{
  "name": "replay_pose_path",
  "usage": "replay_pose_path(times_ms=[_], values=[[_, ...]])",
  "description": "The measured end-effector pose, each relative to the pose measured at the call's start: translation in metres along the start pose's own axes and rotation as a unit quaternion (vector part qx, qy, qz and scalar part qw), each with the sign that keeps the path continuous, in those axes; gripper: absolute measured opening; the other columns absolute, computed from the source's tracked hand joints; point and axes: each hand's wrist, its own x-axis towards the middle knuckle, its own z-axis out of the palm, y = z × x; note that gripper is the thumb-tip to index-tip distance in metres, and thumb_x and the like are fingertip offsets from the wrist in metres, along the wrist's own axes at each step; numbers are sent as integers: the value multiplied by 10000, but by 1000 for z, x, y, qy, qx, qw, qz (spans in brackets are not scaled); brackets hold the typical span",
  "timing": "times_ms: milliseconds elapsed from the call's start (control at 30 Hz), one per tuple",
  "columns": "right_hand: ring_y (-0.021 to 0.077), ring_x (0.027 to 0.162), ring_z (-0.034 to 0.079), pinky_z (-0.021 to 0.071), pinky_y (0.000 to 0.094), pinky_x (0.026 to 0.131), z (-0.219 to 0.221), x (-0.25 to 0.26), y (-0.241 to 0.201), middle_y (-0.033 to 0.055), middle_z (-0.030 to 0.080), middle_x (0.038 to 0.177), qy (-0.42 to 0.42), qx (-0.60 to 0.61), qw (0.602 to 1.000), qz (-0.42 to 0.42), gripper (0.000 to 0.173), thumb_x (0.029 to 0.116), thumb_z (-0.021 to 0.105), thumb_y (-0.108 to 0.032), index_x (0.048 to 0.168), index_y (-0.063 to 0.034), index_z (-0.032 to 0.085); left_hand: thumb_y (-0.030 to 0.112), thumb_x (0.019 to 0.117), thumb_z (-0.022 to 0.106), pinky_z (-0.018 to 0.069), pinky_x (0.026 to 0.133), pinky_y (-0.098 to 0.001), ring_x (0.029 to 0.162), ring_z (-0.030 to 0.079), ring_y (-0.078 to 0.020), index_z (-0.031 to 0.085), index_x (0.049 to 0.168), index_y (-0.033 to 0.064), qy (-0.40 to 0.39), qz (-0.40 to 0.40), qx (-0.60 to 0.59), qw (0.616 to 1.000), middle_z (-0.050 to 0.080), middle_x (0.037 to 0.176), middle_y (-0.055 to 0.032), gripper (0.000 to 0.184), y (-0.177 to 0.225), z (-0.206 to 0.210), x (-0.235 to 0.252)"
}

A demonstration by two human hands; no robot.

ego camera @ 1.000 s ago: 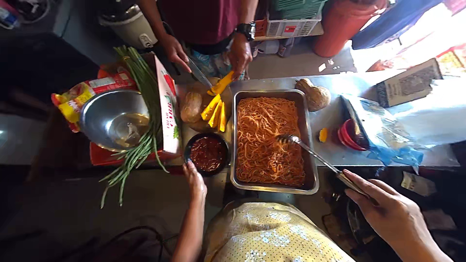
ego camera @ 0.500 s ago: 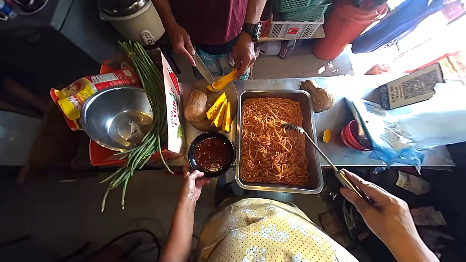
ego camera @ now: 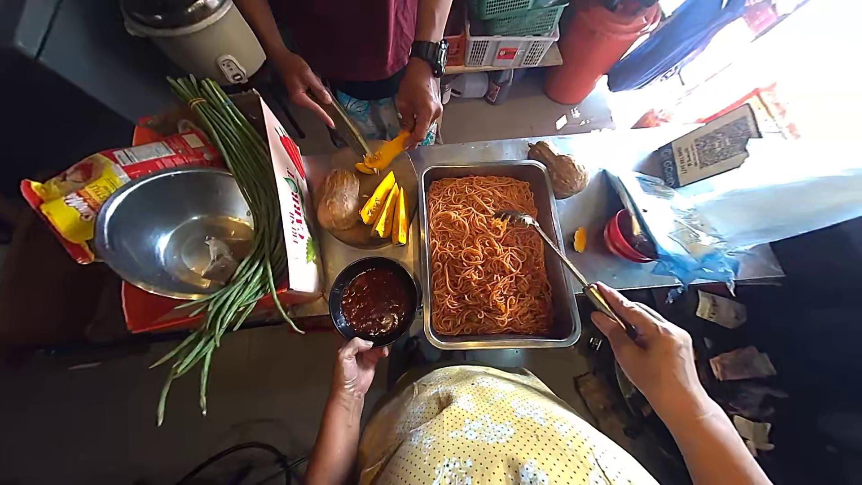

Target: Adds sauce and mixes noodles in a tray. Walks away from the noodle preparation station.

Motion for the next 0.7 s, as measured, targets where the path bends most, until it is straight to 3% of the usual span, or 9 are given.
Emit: replay_pose_path(times_ms=[67, 133, 233, 400, 533, 600, 667, 700], values=[[355, 897, 709, 575, 515, 760, -2, 0, -1, 221, 721, 1093, 38, -38, 998, -24, 426, 998, 578, -252, 1381, -84, 661, -9, 743, 539, 613, 572, -366, 651, 721, -242, 542, 1058, 2, 2, 8, -26, 1000, 722, 836, -159, 315, -1, -3, -1], [374, 876, 706, 573, 503, 732, 0, -1, 3, 239, 717, 1065, 83, -71, 993, -53, 393, 1005, 585, -230, 1355, -81, 682, -5, 707, 625, 636, 679, -432, 778, 743, -286, 460, 1218, 16, -12, 14, -43, 999, 719, 959, -175, 537, -2, -7, 1], [364, 962, 714, 580, 441, 839, 6, -4, 18, 246, 723, 1097, 137, -81, 983, -90, 354, 1004, 629, -190, 1327, -65, 699, 34, 633, 786, 638, 762, -473, 890, 744, -309, 343, 1376, 81, -32, 28, -57, 997, 696, 1085, -176, 867, -4, -11, 5], [290, 985, 701, 544, 281, 924, 11, -11, 20, 291, 703, 1086, 200, -36, 968, -144, 350, 983, 679, -124, 1285, 54, 684, 168, 553, 943, 620, 847, -466, 1009, 712, -276, 252, 1462, 122, -50, 55, -37, 997, 640, 1211, -149, 1143, -7, -18, 11], [235, 971, 711, 562, 294, 894, 13, -15, 21, 233, 723, 1138, 115, 26, 991, -64, 395, 1008, 623, -199, 1334, 20, 664, 226, 523, 971, 623, 851, -439, 1023, 705, -248, 236, 1471, 122, -46, 74, -9, 996, 623, 1237, -135, 1205, -11, -18, 15], [115, 885, 699, 572, 238, 795, 12, -19, 18, 176, 729, 1164, 56, 94, 994, 7, 428, 1017, 601, -231, 1379, -5, 633, 220, 520, 967, 623, 849, -419, 1031, 698, -229, 238, 1478, 123, -37, 80, 2, 996, 618, 1240, -127, 1207, -11, -16, 15], [16, 663, 606, 524, 186, 584, 10, -22, 9, 83, 725, 1013, 7, 158, 985, 69, 433, 1013, 569, -241, 1394, -43, 621, 212, 527, 955, 613, 859, -396, 1059, 681, -206, 214, 1493, 124, -34, 85, 8, 996, 603, 1258, -112, 1220, -10, -18, 13], [-5, 620, 580, 505, 168, 546, 8, -23, 2, 43, 708, 938, -16, 175, 981, 85, 435, 1013, 557, -255, 1395, -56, 620, 203, 534, 957, 614, 857, -391, 1061, 683, -202, 211, 1492, 125, -36, 87, 3, 995, 608, 1259, -107, 1217, -8, -18, 13]])
